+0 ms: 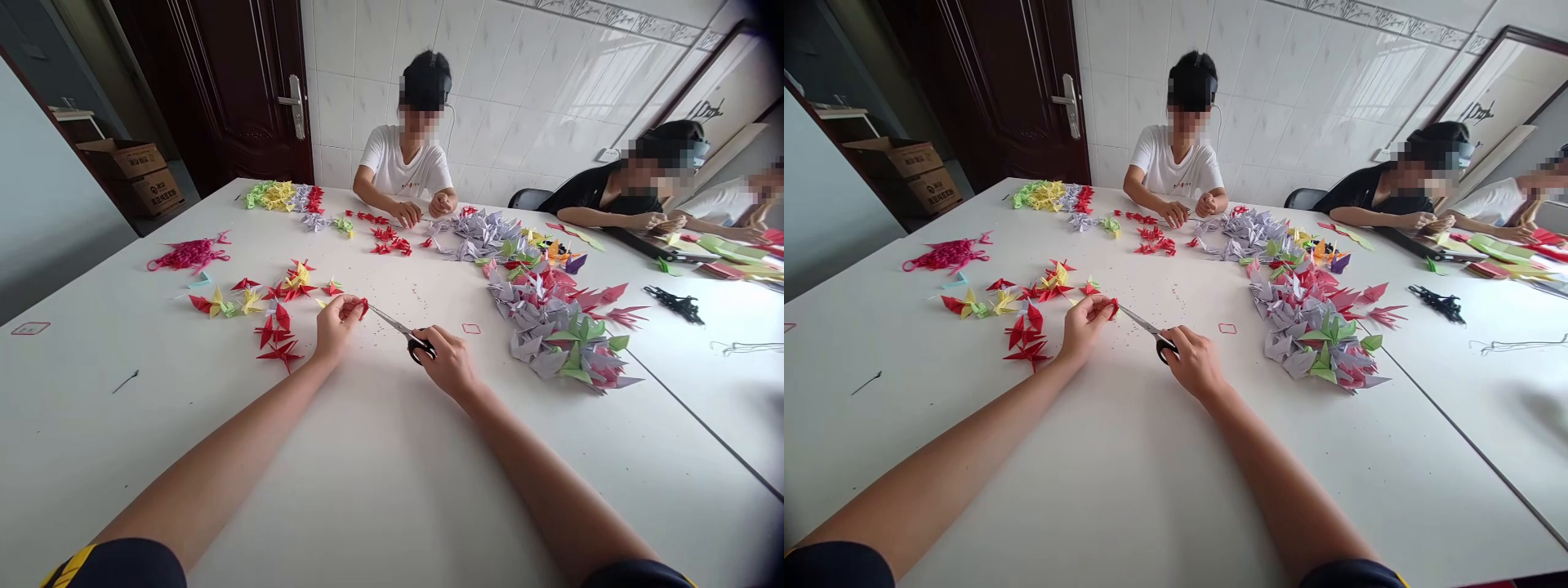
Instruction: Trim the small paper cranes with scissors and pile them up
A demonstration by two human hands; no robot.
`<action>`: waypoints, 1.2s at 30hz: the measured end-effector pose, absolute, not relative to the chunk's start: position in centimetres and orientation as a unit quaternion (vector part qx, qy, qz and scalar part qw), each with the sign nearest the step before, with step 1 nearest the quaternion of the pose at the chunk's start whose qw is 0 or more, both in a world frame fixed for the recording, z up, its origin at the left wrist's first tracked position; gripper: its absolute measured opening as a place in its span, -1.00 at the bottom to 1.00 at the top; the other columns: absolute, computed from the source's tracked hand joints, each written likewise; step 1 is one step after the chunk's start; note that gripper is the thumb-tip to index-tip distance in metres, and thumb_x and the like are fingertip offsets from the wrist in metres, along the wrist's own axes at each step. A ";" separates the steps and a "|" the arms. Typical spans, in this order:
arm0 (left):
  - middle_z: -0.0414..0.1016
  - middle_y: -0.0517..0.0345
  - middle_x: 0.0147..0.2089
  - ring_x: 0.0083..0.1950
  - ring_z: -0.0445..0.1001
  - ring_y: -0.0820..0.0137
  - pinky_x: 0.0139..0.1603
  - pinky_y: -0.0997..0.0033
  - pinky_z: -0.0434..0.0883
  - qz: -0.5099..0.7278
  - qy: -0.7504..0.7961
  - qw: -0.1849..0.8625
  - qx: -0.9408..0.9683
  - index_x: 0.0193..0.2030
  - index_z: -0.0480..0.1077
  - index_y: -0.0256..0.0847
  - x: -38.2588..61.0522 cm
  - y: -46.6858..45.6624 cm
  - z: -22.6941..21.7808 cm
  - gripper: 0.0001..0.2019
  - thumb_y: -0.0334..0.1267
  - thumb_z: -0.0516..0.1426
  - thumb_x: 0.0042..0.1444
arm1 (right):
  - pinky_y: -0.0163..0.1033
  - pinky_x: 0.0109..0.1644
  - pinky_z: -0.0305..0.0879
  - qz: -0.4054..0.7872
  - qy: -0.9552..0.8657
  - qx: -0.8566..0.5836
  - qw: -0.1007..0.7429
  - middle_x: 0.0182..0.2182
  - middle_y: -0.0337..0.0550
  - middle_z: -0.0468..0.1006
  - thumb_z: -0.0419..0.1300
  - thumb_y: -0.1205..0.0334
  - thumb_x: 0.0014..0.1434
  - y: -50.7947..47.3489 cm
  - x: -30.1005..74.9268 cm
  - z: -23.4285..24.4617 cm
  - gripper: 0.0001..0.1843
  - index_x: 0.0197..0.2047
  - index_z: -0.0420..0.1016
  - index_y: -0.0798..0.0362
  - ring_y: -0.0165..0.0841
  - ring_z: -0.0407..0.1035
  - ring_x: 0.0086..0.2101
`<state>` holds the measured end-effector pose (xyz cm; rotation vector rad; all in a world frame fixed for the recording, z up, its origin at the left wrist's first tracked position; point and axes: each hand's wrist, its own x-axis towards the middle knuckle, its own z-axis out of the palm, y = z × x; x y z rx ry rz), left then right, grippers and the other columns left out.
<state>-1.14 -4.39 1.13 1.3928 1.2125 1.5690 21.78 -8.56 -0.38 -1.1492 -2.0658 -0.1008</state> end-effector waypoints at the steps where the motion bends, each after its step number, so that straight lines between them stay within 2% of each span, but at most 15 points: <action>1: 0.52 0.08 -0.32 -0.31 0.46 0.41 -0.21 0.40 0.41 0.607 0.465 0.358 0.535 -0.27 0.44 -0.25 -1.1 -4.3 1.1 -0.79 -0.15 0.23 0.03 | -0.30 -0.43 0.16 -0.040 -0.808 -0.451 0.377 -0.27 -0.10 0.65 0.10 0.35 0.18 -8.6 21.7 -0.4 -0.82 -0.19 0.50 0.02 -0.34 0.49 -0.39; 6: 0.49 0.11 -0.33 -0.33 0.44 0.44 -0.22 0.41 0.41 0.612 0.440 0.410 0.513 -0.26 0.41 -0.25 -1.1 -4.2 1.1 -0.79 -0.18 0.24 0.03 | -0.29 -0.40 0.20 0.028 -0.781 -0.471 0.408 -0.28 -0.12 0.65 0.12 0.33 0.12 -8.8 21.4 -0.1 -0.84 -0.23 0.49 0.01 -0.34 0.47 -0.40; 10: 0.43 0.17 -0.36 -0.34 0.41 0.47 -0.24 0.44 0.38 0.625 0.438 0.420 0.491 -0.29 0.35 -0.23 -1.3 -4.2 1.1 -0.88 -0.29 0.20 0.04 | -0.28 -0.35 0.26 0.121 -0.682 -0.528 0.491 -0.44 -0.22 0.63 0.18 0.31 0.05 -8.4 21.8 0.5 -0.89 -0.28 0.44 -0.01 -0.37 0.39 -0.49; 12: 0.41 0.18 -0.37 -0.35 0.40 0.48 -0.25 0.44 0.37 0.630 0.442 0.412 0.488 -0.30 0.33 -0.22 -1.3 -4.2 1.1 -0.92 -0.34 0.16 0.05 | -0.26 -0.33 0.26 0.142 -0.654 -0.544 0.507 -0.50 -0.26 0.60 0.19 0.31 0.03 -8.1 22.2 0.6 -0.89 -0.30 0.42 -0.01 -0.39 0.33 -0.53; 16: 0.41 0.18 -0.38 -0.35 0.42 0.46 -0.24 0.42 0.38 0.622 0.452 0.378 0.515 -0.29 0.33 -0.20 -1.3 -4.3 1.0 -0.96 -0.36 0.13 0.08 | -0.26 -0.31 0.25 0.150 -0.665 -0.538 0.496 -0.50 -0.28 0.56 0.22 0.28 0.04 -8.1 22.4 0.8 -0.87 -0.28 0.42 -0.02 -0.39 0.31 -0.50; 21: 0.45 0.14 -0.32 -0.34 0.45 0.44 -0.23 0.39 0.39 0.601 0.461 0.328 0.565 -0.29 0.39 -0.19 -1.3 -4.6 1.1 -0.96 -0.32 0.11 0.13 | -0.28 -0.38 0.19 0.125 -0.719 -0.513 0.452 -0.49 -0.30 0.42 0.40 0.12 -0.04 -8.6 21.9 0.9 -0.70 -0.25 0.43 -0.03 -0.41 0.22 -0.49; 26: 0.50 0.11 -0.30 -0.35 0.47 0.43 -0.24 0.39 0.40 0.595 0.459 0.313 0.582 -0.27 0.45 -0.20 -1.3 -4.7 1.2 -0.90 -0.33 0.09 0.15 | -0.29 -0.39 0.18 0.110 -0.764 -0.480 0.417 -0.42 -0.25 0.46 0.38 0.13 0.00 -8.8 21.8 0.6 -0.73 -0.24 0.44 -0.03 -0.41 0.25 -0.46; 36: 0.54 0.05 -0.12 -0.32 0.48 0.44 -0.21 0.39 0.45 0.609 0.448 0.295 0.584 -0.19 0.57 -0.19 -1.3 -4.7 1.2 -0.80 -0.37 0.12 0.10 | -0.29 -0.41 0.18 0.110 -0.782 -0.470 0.395 -0.42 -0.21 0.49 0.28 0.19 0.03 -8.7 22.0 0.7 -0.84 -0.27 0.50 -0.01 -0.41 0.24 -0.49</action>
